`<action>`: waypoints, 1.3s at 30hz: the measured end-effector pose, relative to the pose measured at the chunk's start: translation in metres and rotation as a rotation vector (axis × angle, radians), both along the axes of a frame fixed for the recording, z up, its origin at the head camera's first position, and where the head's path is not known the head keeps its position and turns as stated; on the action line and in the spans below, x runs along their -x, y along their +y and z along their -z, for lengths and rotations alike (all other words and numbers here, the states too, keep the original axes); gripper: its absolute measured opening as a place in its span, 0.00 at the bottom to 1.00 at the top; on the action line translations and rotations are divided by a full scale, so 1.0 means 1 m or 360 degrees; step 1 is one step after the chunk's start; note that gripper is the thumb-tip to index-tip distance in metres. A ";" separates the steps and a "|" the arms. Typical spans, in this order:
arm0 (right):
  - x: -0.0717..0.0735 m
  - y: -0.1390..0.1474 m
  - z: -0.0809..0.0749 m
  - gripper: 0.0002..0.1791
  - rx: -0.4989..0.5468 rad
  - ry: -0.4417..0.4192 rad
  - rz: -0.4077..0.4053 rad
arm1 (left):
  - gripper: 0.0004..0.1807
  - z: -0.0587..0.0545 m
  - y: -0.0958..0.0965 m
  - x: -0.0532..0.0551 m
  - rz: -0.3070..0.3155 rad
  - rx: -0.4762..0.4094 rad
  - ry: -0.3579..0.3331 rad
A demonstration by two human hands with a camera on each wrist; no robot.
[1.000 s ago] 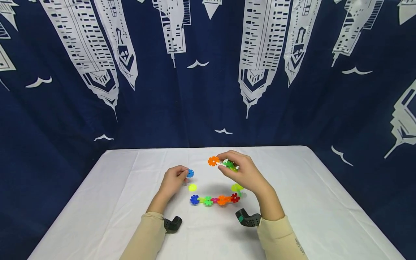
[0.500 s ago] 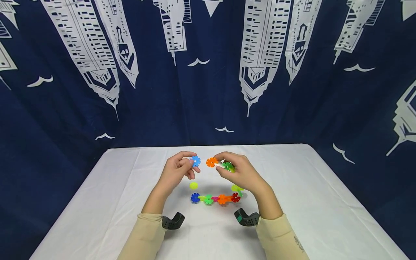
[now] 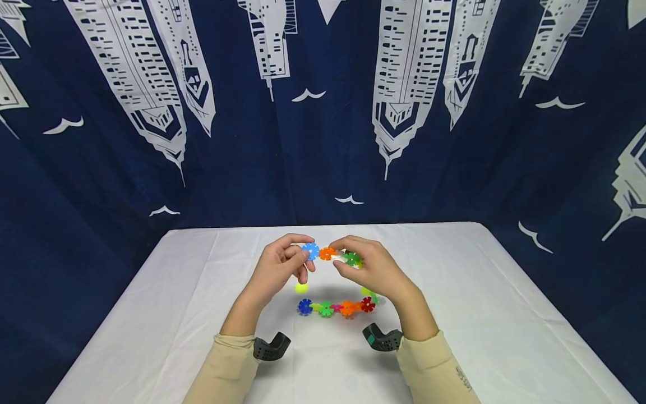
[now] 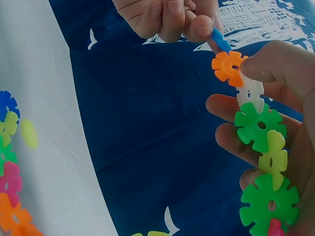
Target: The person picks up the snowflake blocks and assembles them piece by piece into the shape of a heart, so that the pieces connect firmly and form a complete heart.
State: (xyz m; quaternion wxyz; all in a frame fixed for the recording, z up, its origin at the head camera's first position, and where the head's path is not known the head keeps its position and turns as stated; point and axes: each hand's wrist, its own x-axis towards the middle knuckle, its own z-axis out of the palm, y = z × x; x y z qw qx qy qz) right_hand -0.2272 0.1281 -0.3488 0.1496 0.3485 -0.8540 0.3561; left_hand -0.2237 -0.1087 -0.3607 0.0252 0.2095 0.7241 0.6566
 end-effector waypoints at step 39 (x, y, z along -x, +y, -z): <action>-0.002 -0.010 -0.002 0.02 0.0149 0.0340 -0.0039 | 0.14 -0.009 0.020 -0.014 -0.0034 -0.0189 -0.0084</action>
